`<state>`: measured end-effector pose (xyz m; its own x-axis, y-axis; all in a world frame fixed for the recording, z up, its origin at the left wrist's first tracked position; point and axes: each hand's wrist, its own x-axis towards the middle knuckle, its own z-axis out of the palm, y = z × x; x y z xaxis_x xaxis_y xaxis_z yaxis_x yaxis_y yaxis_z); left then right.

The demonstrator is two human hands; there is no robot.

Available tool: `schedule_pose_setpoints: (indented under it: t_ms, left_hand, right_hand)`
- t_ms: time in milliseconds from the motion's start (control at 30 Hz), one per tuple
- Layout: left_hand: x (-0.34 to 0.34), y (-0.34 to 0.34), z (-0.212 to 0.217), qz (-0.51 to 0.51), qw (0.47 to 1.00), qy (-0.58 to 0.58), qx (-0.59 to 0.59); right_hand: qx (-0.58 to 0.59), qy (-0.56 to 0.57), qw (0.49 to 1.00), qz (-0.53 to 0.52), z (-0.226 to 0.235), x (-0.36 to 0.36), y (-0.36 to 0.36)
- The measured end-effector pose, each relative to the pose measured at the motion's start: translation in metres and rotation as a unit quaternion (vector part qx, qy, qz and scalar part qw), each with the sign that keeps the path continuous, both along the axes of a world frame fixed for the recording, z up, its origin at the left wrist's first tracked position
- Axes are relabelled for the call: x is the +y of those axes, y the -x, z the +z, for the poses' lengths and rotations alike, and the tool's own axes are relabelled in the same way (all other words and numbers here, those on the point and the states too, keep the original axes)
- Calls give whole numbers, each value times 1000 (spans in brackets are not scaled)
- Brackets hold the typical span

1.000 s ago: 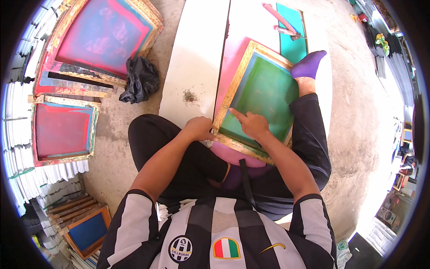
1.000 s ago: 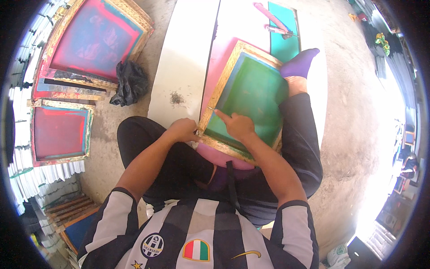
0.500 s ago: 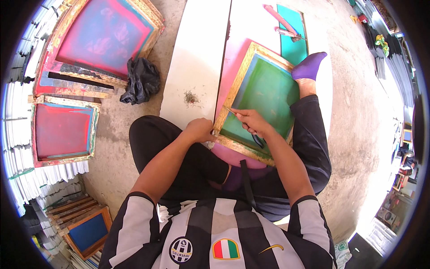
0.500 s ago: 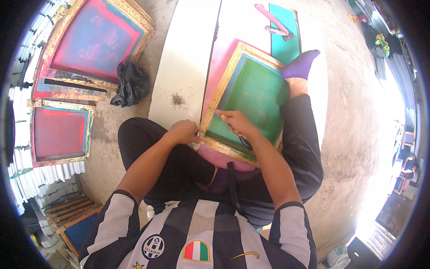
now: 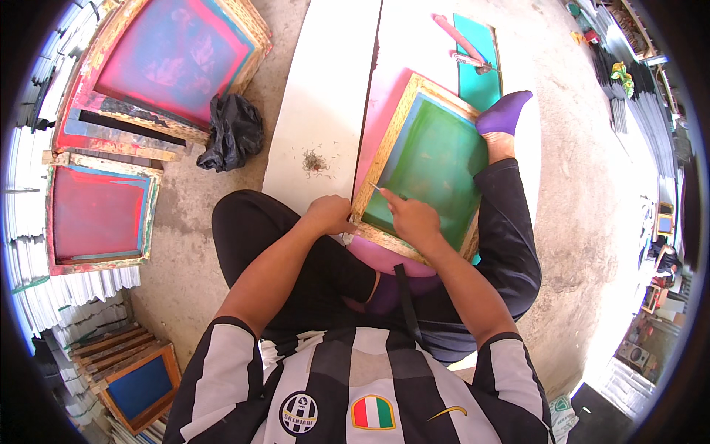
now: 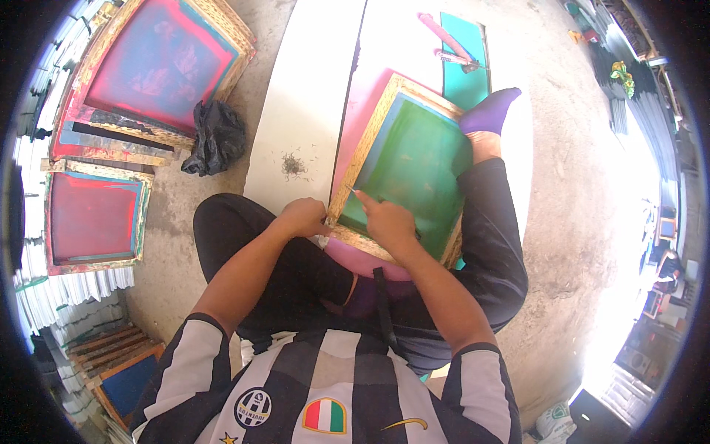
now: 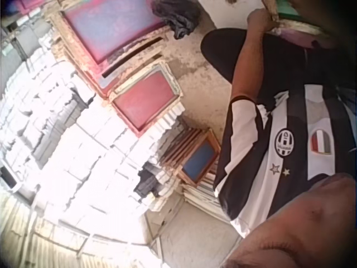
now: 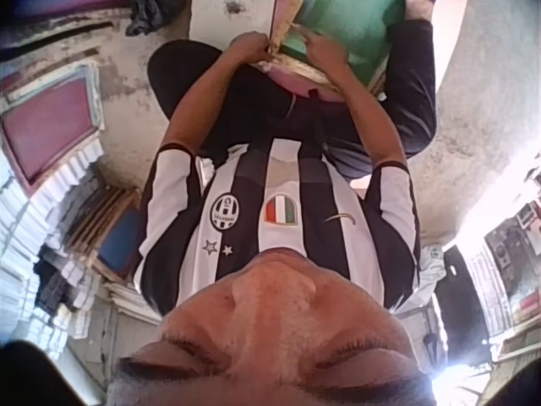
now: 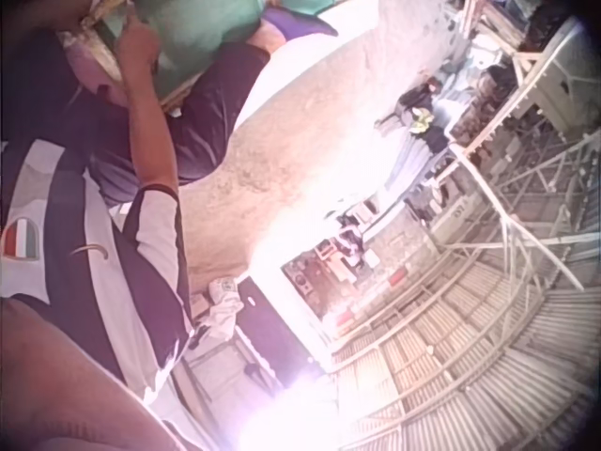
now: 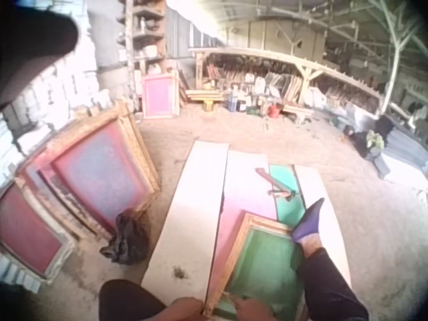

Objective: The person sits on the floor and uses a small metal tool to scrape or pry along the inner edge of a green screen frame. The person holds the frame steady with the left hand and works methodically along one side.

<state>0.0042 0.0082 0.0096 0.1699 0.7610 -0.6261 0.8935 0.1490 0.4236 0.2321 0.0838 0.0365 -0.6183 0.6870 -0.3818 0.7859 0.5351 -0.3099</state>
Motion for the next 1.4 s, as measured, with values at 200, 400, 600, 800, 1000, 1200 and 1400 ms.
schedule_pose_setpoints:
  t_ms: [200,400,600,800,1000,1200,1400]
  left_hand:
    - [-2,-2,-4,-6,1000,-18,11]
    - [7,-5,3,-32,999,0,16]
    - [-2,0,-8,-5,1000,1,16]
    - [5,-1,-3,-14,1000,3,12]
    - [-1,3,-8,-10,1000,8,3]
    - [0,0,-7,-9,1000,9,10]
    - [-2,2,-7,1,1000,-11,-12]
  right_hand:
    - [-78,-33,996,4,6,-9,21]
    - [68,26,996,-42,-35,-8,-1]
    - [-10,6,1000,13,-13,0,-3]
    - [264,159,946,-96,-72,2,-19]
    - [89,111,989,-46,-31,7,-6]
    - [275,395,862,-159,-70,32,-16]
    - [183,537,766,-302,-23,33,-9]
